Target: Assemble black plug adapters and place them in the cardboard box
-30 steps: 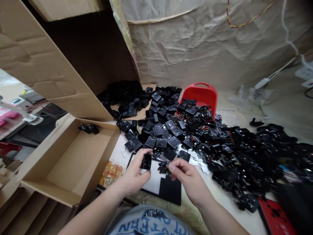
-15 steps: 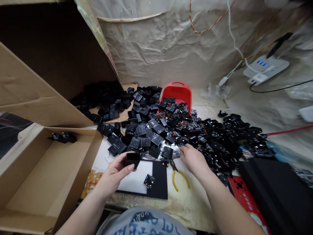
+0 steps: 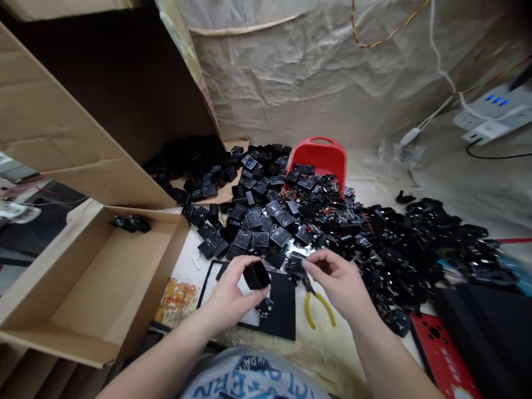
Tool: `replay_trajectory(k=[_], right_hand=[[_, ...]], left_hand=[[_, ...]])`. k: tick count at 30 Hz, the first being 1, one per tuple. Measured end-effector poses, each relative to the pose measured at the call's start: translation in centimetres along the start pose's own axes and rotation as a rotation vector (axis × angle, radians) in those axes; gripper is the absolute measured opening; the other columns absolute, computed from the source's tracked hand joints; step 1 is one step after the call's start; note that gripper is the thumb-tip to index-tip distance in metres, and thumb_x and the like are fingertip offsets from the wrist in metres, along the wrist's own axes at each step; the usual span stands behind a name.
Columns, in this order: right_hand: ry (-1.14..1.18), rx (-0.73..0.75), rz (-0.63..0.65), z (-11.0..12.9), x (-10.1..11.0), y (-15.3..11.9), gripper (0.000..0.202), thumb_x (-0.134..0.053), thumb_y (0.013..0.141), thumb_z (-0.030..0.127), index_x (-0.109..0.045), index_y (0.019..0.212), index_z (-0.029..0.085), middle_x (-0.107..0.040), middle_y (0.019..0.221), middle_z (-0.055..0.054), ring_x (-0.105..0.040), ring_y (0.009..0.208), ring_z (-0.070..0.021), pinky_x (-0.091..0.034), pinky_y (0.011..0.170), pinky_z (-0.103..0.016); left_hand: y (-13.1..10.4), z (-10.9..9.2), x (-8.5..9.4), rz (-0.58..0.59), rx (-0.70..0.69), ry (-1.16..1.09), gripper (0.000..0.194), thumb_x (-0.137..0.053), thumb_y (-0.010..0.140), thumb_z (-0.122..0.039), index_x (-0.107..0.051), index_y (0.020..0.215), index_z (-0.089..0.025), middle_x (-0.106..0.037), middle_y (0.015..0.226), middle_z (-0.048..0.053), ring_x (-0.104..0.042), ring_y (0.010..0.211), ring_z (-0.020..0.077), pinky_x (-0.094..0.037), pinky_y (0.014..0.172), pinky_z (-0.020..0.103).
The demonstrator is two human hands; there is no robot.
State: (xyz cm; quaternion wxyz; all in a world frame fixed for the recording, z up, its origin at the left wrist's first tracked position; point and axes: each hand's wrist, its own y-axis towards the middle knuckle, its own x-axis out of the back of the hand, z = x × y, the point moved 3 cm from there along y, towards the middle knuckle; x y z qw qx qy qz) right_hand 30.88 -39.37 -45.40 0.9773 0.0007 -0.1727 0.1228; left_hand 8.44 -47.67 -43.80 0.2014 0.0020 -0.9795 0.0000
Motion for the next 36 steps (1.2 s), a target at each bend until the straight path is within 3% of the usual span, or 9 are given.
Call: replay_trajectory(k=[3, 7, 14, 17, 26, 30, 31, 34, 36], right_hand=[[0.229, 0.085, 0.075, 3.5, -2.0, -1.5, 0.019, -0.070, 0.080, 0.039, -0.067, 0.076, 0.020, -0.061, 0.073, -0.002, -0.056, 0.067, -0.0159, -0.045, 0.059, -0.027], [0.156, 0.235, 0.060, 6.3, -4.3, -2.9, 0.010, -0.066, 0.085, 0.029, -0.069, 0.078, 0.023, -0.063, 0.074, -0.002, -0.058, 0.067, -0.0156, -0.046, 0.058, -0.027], [-0.169, 0.586, -0.051, 6.7, -7.0, -3.7, 0.014, -0.054, 0.091, 0.018, -0.067, 0.087, 0.021, -0.063, 0.073, -0.004, -0.059, 0.067, -0.0168, -0.049, 0.061, -0.029], [-0.284, 0.657, -0.074, 6.7, -7.4, -3.7, 0.018, -0.051, 0.091, 0.014, -0.066, 0.084, 0.020, -0.060, 0.069, -0.004, -0.057, 0.065, -0.0166, -0.047, 0.059, -0.028], [-0.193, 0.495, 0.121, 6.8, -7.0, -2.8, 0.018, -0.050, 0.090, 0.015, -0.064, 0.080, 0.021, -0.060, 0.073, -0.003, -0.058, 0.068, -0.0164, -0.046, 0.063, -0.028], [0.050, 0.205, 0.189, 5.4, -7.6, -1.8, 0.003, -0.061, 0.082, 0.020, -0.060, 0.084, 0.023, -0.054, 0.070, 0.002, -0.053, 0.065, -0.0140, -0.044, 0.059, -0.025], [0.151, 0.106, 0.220, 4.8, -7.7, -1.6, 0.011, -0.065, 0.079, 0.024, -0.060, 0.089, 0.023, -0.053, 0.071, 0.003, -0.053, 0.065, -0.0135, -0.044, 0.058, -0.025], [0.377, -0.065, 0.281, 3.3, -7.5, -1.4, 0.036, -0.073, 0.073, 0.040, -0.056, 0.100, 0.023, -0.057, 0.080, 0.002, -0.055, 0.069, -0.0142, -0.047, 0.061, -0.026], [0.284, -0.041, 0.278, 2.5, -7.0, -1.8, 0.031, -0.066, 0.080, 0.047, -0.057, 0.097, 0.022, -0.059, 0.084, -0.001, -0.057, 0.074, -0.0162, -0.048, 0.066, -0.029]], left_hand=[[-0.1, -0.3, -0.1, -0.012, -0.038, 0.057, 0.047, -0.065, 0.081, -0.020, -0.051, 0.126, -0.024, -0.060, 0.123, 0.008, -0.057, 0.115, 0.0232, -0.042, 0.101, 0.041], [-0.4, 0.1, 0.1, -0.091, -0.047, 0.112, 0.050, -0.064, 0.078, -0.016, -0.051, 0.125, -0.023, -0.061, 0.121, 0.008, -0.060, 0.112, 0.0238, -0.046, 0.098, 0.042], [-0.8, 0.2, 0.1, -0.140, -0.157, 0.184, 0.055, -0.062, 0.073, -0.009, -0.050, 0.125, -0.023, -0.061, 0.124, 0.008, -0.058, 0.117, 0.0237, -0.046, 0.102, 0.042], [-0.9, 0.4, 0.1, -0.139, -0.210, 0.199, 0.056, -0.061, 0.074, -0.007, -0.047, 0.127, -0.023, -0.060, 0.127, 0.008, -0.057, 0.119, 0.0227, -0.046, 0.104, 0.042], [-0.8, 1.2, 0.0, -0.090, -0.358, 0.286, 0.060, -0.059, 0.075, -0.007, -0.044, 0.130, -0.022, -0.058, 0.135, 0.012, -0.056, 0.125, 0.0254, -0.047, 0.105, 0.047], [-0.9, 0.9, -0.2, -0.077, -0.383, 0.238, 0.061, -0.060, 0.075, -0.007, -0.045, 0.131, -0.024, -0.058, 0.135, 0.011, -0.054, 0.127, 0.0262, -0.045, 0.107, 0.048], [-0.9, 0.9, -0.3, -0.068, -0.381, 0.224, 0.060, -0.061, 0.075, -0.008, -0.046, 0.131, -0.024, -0.058, 0.135, 0.011, -0.053, 0.128, 0.0264, -0.044, 0.108, 0.048], [-0.7, 1.3, -0.1, -0.021, -0.252, 0.165, 0.059, -0.063, 0.077, -0.012, -0.046, 0.133, -0.025, -0.058, 0.134, 0.010, -0.055, 0.125, 0.0256, -0.044, 0.107, 0.045], [-0.5, 1.9, 0.5, -0.027, -0.115, 0.092, 0.059, -0.063, 0.080, -0.016, -0.043, 0.134, -0.025, -0.057, 0.134, 0.010, -0.057, 0.122, 0.0242, -0.045, 0.105, 0.043]])
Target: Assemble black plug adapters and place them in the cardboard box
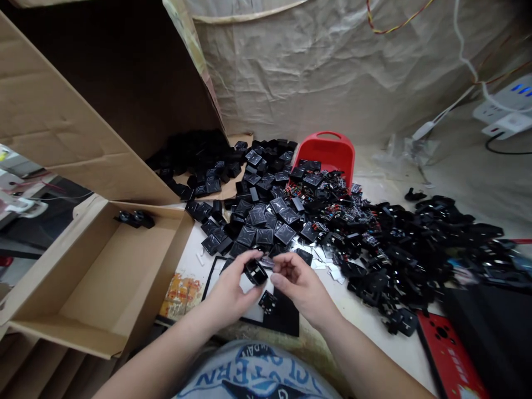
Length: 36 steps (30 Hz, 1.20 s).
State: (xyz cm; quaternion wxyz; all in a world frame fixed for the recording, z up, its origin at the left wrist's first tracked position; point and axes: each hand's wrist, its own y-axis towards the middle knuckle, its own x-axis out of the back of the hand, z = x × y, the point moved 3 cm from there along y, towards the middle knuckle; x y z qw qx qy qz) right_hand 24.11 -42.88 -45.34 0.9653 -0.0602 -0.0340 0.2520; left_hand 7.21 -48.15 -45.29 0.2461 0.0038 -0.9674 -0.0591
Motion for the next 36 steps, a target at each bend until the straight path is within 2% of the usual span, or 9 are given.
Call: replay_trajectory(k=[5, 8, 12, 15, 20, 24, 29, 33, 36], right_hand=[[-0.793, 0.037, 0.226, -2.4, -0.9, -1.9, 0.031, -0.071, 0.077, 0.030, -0.065, 0.106, 0.019, -0.063, 0.103, -0.010, -0.062, 0.093, -0.0270, -0.049, 0.077, -0.037], [-0.932, 0.027, 0.261, -3.5, -1.6, -2.2, 0.037, -0.071, 0.075, 0.021, -0.064, 0.110, 0.015, -0.063, 0.103, -0.013, -0.063, 0.092, -0.0288, -0.051, 0.075, -0.038], [-0.669, 0.205, -0.019, -1.8, -1.1, -1.6, 0.032, -0.066, 0.081, 0.026, -0.060, 0.111, 0.017, -0.062, 0.100, -0.011, -0.062, 0.091, -0.0250, -0.052, 0.077, -0.037], [-0.403, 0.238, -0.065, -0.5, -0.6, -1.2, 0.029, -0.068, 0.077, 0.024, -0.061, 0.105, 0.021, -0.061, 0.095, -0.006, -0.060, 0.083, -0.0207, -0.052, 0.074, -0.035], [0.331, -0.110, 0.045, -1.0, -0.5, -0.6, 0.036, -0.076, 0.074, 0.041, -0.062, 0.101, 0.022, -0.064, 0.083, -0.001, -0.061, 0.070, -0.0139, -0.054, 0.067, -0.030], [0.558, -0.307, 0.101, -1.6, -0.5, -0.6, 0.036, -0.077, 0.073, 0.050, -0.058, 0.075, 0.020, -0.059, 0.059, 0.003, -0.056, 0.054, -0.0114, -0.050, 0.057, -0.027], [0.083, -0.137, 0.062, -1.9, 1.2, -1.4, 0.027, -0.067, 0.082, 0.046, -0.061, 0.075, 0.020, -0.060, 0.069, 0.000, -0.057, 0.065, -0.0154, -0.047, 0.063, -0.030], [-0.468, -0.024, 0.173, -3.7, 1.3, -2.5, 0.018, -0.056, 0.086, 0.028, -0.063, 0.073, 0.020, -0.060, 0.082, -0.005, -0.058, 0.077, -0.0197, -0.043, 0.070, -0.033], [-0.469, -0.015, 0.143, -4.2, 1.3, -2.7, 0.018, -0.055, 0.086, 0.026, -0.062, 0.071, 0.019, -0.060, 0.079, -0.005, -0.058, 0.076, -0.0200, -0.043, 0.070, -0.034]], left_hand=[[0.1, 1.0, 1.7, -0.136, 0.195, -0.168, 0.045, -0.061, 0.074, -0.015, -0.049, 0.118, -0.022, -0.062, 0.111, 0.005, -0.060, 0.103, 0.0192, -0.047, 0.093, 0.034], [-0.2, 0.9, 1.5, -0.117, 0.245, -0.200, 0.032, -0.063, 0.074, -0.022, -0.054, 0.104, -0.020, -0.060, 0.092, 0.001, -0.057, 0.086, 0.0165, -0.047, 0.078, 0.028], [-0.7, 0.9, -0.2, 0.010, 0.366, -0.295, 0.028, -0.068, 0.077, -0.041, -0.065, 0.092, -0.018, -0.064, 0.081, 0.001, -0.058, 0.079, 0.0172, -0.046, 0.076, 0.029], [-0.6, 0.9, -1.0, 0.024, 0.393, -0.464, 0.034, -0.076, 0.071, -0.041, -0.071, 0.094, -0.017, -0.071, 0.090, 0.004, -0.061, 0.085, 0.0193, -0.047, 0.084, 0.032], [-0.1, -0.1, -0.2, 0.083, 0.382, -0.573, 0.033, -0.077, 0.073, -0.044, -0.075, 0.091, -0.017, -0.073, 0.092, 0.005, -0.063, 0.087, 0.0206, -0.048, 0.086, 0.033], [-0.1, -0.5, 0.2, 0.171, 0.276, -0.505, 0.030, -0.074, 0.077, -0.039, -0.073, 0.099, -0.017, -0.070, 0.099, 0.006, -0.062, 0.096, 0.0225, -0.046, 0.093, 0.036], [-0.4, 0.5, 0.7, 0.144, 0.199, -0.362, 0.074, -0.073, 0.070, -0.014, -0.044, 0.137, -0.024, -0.055, 0.132, 0.008, -0.054, 0.120, 0.0244, -0.041, 0.103, 0.038], [-0.1, 0.2, 1.0, 0.113, 0.207, -0.225, 0.048, -0.073, 0.072, -0.017, -0.056, 0.117, -0.022, -0.060, 0.120, 0.008, -0.056, 0.114, 0.0240, -0.043, 0.100, 0.038], [0.1, -0.5, 0.7, 0.058, 0.250, -0.211, 0.033, -0.077, 0.071, -0.025, -0.052, 0.091, -0.020, -0.065, 0.110, 0.007, -0.060, 0.102, 0.0224, -0.046, 0.091, 0.037]])
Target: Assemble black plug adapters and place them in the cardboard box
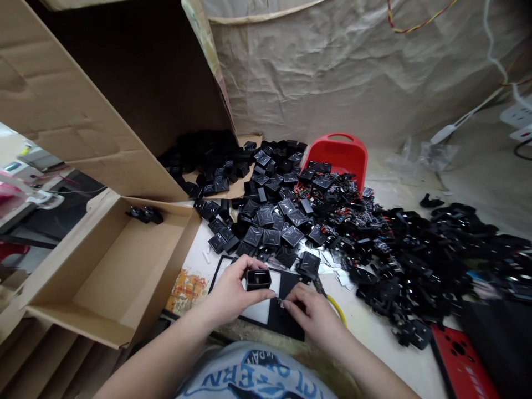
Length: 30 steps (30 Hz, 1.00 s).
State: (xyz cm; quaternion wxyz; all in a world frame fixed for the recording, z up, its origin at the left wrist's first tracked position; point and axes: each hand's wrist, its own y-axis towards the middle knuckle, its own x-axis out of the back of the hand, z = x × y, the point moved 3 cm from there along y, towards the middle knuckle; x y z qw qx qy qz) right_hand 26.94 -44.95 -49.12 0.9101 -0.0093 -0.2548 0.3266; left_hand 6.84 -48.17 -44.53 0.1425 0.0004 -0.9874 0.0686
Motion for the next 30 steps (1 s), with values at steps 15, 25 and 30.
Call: replay_trajectory(k=[15, 25, 30], right_hand=[[0.924, -0.067, -0.268, 5.1, 0.6, 1.5, 0.026, -0.074, 0.080, 0.041, -0.062, 0.074, 0.019, -0.058, 0.059, 0.004, -0.050, 0.050, -0.0080, -0.040, 0.049, -0.020], [0.824, -0.041, -0.269, 6.1, 0.5, 1.4, 0.028, -0.071, 0.082, 0.044, -0.062, 0.073, 0.018, -0.059, 0.057, 0.003, -0.052, 0.051, -0.0093, -0.044, 0.050, -0.022], [0.790, -0.057, -0.255, 6.3, 0.4, 1.5, 0.030, -0.070, 0.081, 0.048, -0.062, 0.073, 0.020, -0.058, 0.058, 0.002, -0.052, 0.052, -0.0118, -0.045, 0.051, -0.025]], left_hand=[[-0.6, -1.2, -0.9, 0.038, -0.285, 0.196, 0.053, -0.056, 0.073, -0.007, -0.047, 0.122, -0.024, -0.055, 0.116, 0.005, -0.053, 0.110, 0.0214, -0.043, 0.097, 0.038], [-0.5, -1.0, -1.5, -0.066, -0.352, 0.283, 0.052, -0.062, 0.071, -0.008, -0.048, 0.119, -0.024, -0.059, 0.110, 0.005, -0.055, 0.102, 0.0213, -0.045, 0.089, 0.036], [-0.7, -0.9, -1.5, -0.098, -0.337, 0.286, 0.051, -0.062, 0.072, -0.009, -0.048, 0.120, -0.024, -0.058, 0.109, 0.005, -0.056, 0.101, 0.0214, -0.046, 0.088, 0.036]])
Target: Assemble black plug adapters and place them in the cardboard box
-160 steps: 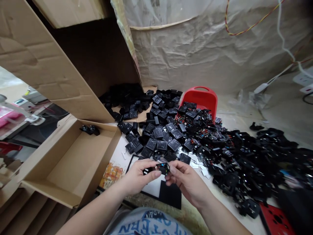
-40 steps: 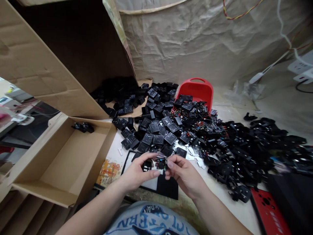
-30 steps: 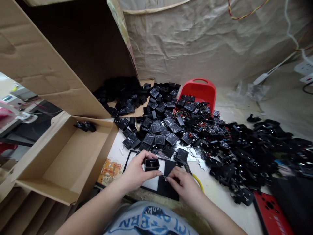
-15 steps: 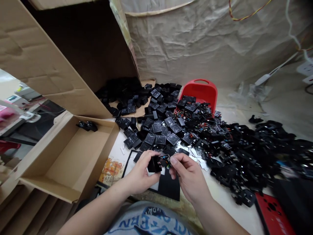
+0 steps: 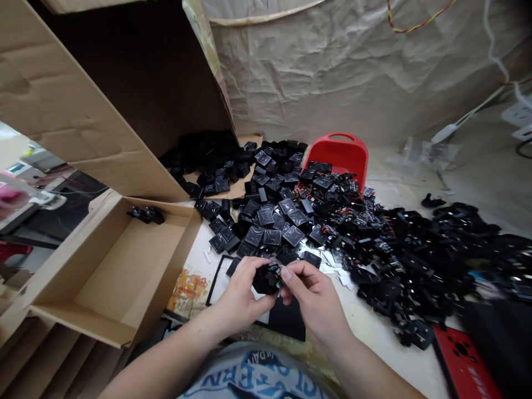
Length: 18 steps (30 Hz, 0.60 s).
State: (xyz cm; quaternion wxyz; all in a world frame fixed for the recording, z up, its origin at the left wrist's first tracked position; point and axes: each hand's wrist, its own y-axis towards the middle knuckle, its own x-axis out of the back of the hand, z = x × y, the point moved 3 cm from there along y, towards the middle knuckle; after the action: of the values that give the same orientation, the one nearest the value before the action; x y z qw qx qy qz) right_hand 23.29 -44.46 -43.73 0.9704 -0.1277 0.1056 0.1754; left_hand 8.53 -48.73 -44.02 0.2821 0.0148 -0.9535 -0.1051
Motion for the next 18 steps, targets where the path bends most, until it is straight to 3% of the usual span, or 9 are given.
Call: replay_trajectory(k=[9, 11, 14, 16, 18], right_hand=[[-0.183, 0.066, 0.018, 0.0, -0.2, 0.2, 0.031, -0.066, 0.083, 0.051, -0.062, 0.078, 0.021, -0.058, 0.071, 0.001, -0.054, 0.066, -0.0144, -0.046, 0.064, -0.027], [-0.146, 0.008, 0.071, -0.4, -0.1, 0.4, 0.030, -0.068, 0.082, 0.051, -0.064, 0.092, 0.023, -0.064, 0.088, -0.002, -0.059, 0.083, -0.0171, -0.049, 0.076, -0.030], [0.038, -0.130, 0.250, -1.7, -0.6, -0.1, 0.050, -0.066, 0.083, 0.054, -0.055, 0.125, 0.030, -0.062, 0.123, -0.005, -0.057, 0.114, -0.0212, -0.047, 0.094, -0.036], [0.115, -0.088, 0.340, -2.6, -1.1, -1.0, 0.057, -0.060, 0.086, 0.058, -0.047, 0.135, 0.031, -0.057, 0.134, -0.007, -0.051, 0.126, -0.0226, -0.042, 0.105, -0.040], [0.058, 0.060, 0.319, -3.2, -1.3, -1.8, 0.058, -0.052, 0.090, 0.059, -0.043, 0.139, 0.029, -0.054, 0.138, -0.009, -0.046, 0.132, -0.0228, -0.035, 0.111, -0.041]], left_hand=[[-0.1, 0.1, -0.1, -0.034, -0.043, 0.015, 0.050, -0.061, 0.074, -0.010, -0.046, 0.120, -0.023, -0.057, 0.106, 0.005, -0.055, 0.098, 0.0213, -0.046, 0.086, 0.036], [-0.1, 0.0, 0.2, -0.028, -0.075, 0.026, 0.050, -0.060, 0.076, -0.010, -0.045, 0.121, -0.023, -0.056, 0.107, 0.006, -0.055, 0.098, 0.0217, -0.047, 0.086, 0.037], [-0.2, -0.8, 0.4, -0.010, -0.187, 0.072, 0.053, -0.058, 0.075, -0.007, -0.043, 0.123, -0.024, -0.055, 0.109, 0.007, -0.053, 0.101, 0.0236, -0.047, 0.088, 0.041], [-0.5, -1.5, 0.1, 0.000, -0.279, 0.116, 0.057, -0.057, 0.073, -0.004, -0.042, 0.124, -0.023, -0.055, 0.110, 0.009, -0.051, 0.106, 0.0258, -0.046, 0.093, 0.046], [-0.8, -2.0, -0.6, 0.029, -0.352, 0.163, 0.060, -0.055, 0.071, -0.001, -0.042, 0.125, -0.022, -0.055, 0.112, 0.010, -0.048, 0.111, 0.0280, -0.043, 0.098, 0.050]])
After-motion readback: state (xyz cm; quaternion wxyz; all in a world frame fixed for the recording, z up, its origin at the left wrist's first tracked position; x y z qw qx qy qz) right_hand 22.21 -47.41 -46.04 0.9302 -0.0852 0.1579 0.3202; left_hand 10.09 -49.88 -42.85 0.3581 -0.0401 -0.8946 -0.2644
